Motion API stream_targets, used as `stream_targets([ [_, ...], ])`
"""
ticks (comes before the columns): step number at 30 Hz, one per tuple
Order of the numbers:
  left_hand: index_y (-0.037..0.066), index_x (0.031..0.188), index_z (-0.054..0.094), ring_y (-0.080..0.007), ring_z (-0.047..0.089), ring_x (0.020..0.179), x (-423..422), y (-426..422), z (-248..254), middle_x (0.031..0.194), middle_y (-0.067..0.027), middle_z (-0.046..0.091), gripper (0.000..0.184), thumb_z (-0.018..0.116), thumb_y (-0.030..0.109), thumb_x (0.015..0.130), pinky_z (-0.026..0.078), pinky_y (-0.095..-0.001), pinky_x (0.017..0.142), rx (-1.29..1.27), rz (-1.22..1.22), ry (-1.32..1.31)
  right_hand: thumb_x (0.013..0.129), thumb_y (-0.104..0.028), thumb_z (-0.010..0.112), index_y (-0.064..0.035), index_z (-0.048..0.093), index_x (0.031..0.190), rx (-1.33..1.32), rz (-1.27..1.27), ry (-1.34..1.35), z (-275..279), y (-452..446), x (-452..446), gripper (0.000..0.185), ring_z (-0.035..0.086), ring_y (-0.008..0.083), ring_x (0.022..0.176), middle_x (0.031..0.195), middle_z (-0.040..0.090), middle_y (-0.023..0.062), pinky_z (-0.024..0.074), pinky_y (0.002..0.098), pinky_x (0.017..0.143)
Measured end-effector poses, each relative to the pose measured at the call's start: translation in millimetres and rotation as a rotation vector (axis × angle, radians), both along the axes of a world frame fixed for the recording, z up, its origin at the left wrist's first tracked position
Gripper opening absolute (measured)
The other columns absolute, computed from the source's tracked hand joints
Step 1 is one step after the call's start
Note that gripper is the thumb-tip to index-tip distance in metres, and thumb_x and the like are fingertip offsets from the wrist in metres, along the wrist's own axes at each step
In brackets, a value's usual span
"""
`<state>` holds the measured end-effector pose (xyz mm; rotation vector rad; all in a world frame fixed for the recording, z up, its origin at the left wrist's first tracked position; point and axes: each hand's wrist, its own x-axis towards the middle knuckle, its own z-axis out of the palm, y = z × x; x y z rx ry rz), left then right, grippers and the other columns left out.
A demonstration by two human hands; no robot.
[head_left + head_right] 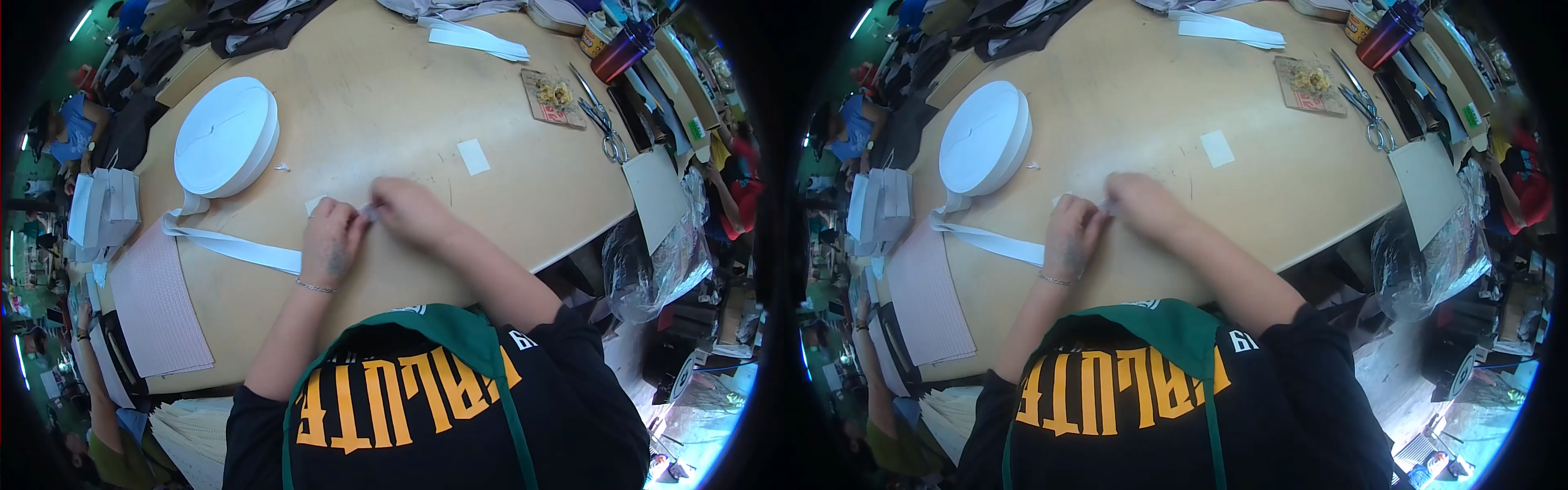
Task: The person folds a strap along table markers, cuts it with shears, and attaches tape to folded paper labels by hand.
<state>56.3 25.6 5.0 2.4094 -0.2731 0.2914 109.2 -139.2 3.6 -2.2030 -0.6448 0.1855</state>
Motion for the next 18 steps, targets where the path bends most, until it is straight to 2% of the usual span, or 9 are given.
stream_targets([
  [3, 0.005, 0.074, 0.057, -0.0293, 0.055, 0.076, 6, -24, 4, 0.08, -0.0102, 0.053, 0.013, 0.068, 0.012, 0.076, 0.046, -0.0384, 0.067, -0.008, -0.136, -0.076, 0.082, -0.003, 0.059, -0.0023, 0.059, 0.092, 0.034, -0.213, 0.101, -1, -78, 27, 0.01, 0.059, 0.0164, 0.075, 0.081, 0.062, 0.0062, 0.0486, 0.0293, 0.07],
  [5, 0.006, 0.077, 0.058, -0.0277, 0.055, 0.078, 11, -43, 8, 0.083, -0.0091, 0.054, 0.012, 0.067, 0.013, 0.075, 0.047, -0.038, 0.066, 0.049, -0.253, -0.104, 0.082, -0.003, 0.061, -0.0018, 0.06, 0.094, 0.03, -0.279, 0.285, 3, -128, 49, 0.012, 0.056, 0.009, 0.073, 0.081, 0.061, 0.0014, 0.0473, 0.0244, 0.067],
  [8, 0.008, 0.082, 0.059, -0.0235, 0.055, 0.087, 18, -79, 6, 0.09, -0.006, 0.054, 0.014, 0.067, 0.017, 0.075, 0.047, -0.036, 0.067, 0.148, -0.345, -0.102, 0.081, -0.001, 0.062, -0.0005, 0.06, 0.093, 0.055, -0.325, 0.334, 2, -152, 63, 0.012, 0.055, 0.0074, 0.073, 0.08, 0.06, 0.0005, 0.0468, 0.0225, 0.067],
  [10, 0.009, 0.088, 0.059, -0.024, 0.054, 0.09, 23, -99, 2, 0.095, -0.0058, 0.054, 0.017, 0.066, 0.018, 0.077, 0.046, -0.0369, 0.07, 0.159, -0.344, -0.138, 0.081, -0.001, 0.062, 0.0, 0.061, 0.093, 0.047, -0.31, 0.302, -4, -152, 66, 0.012, 0.055, 0.0077, 0.073, 0.08, 0.06, 0.0007, 0.0468, 0.0224, 0.067],
  [14, 0.011, 0.098, 0.059, -0.0236, 0.052, 0.099, 35, -122, -4, 0.104, -0.0047, 0.053, 0.024, 0.065, 0.022, 0.078, 0.045, -0.0387, 0.074, 0.227, -0.281, -0.149, 0.079, -0.003, 0.065, 0.0002, 0.062, 0.092, 0.001, -0.291, 0.219, -10, -144, 67, 0.014, 0.055, 0.0086, 0.072, 0.079, 0.061, 0.0021, 0.0473, 0.0232, 0.067],
  [18, 0.011, 0.102, 0.06, -0.0237, 0.051, 0.102, 43, -127, -13, 0.105, -0.005, 0.053, 0.028, 0.066, 0.024, 0.078, 0.044, -0.0392, 0.077, 0.221, -0.225, -0.143, 0.078, -0.004, 0.066, 0.0002, 0.062, 0.092, -0.032, -0.272, 0.177, -4, -139, 67, 0.015, 0.055, 0.0102, 0.071, 0.077, 0.061, 0.0041, 0.0476, 0.0249, 0.066],
])
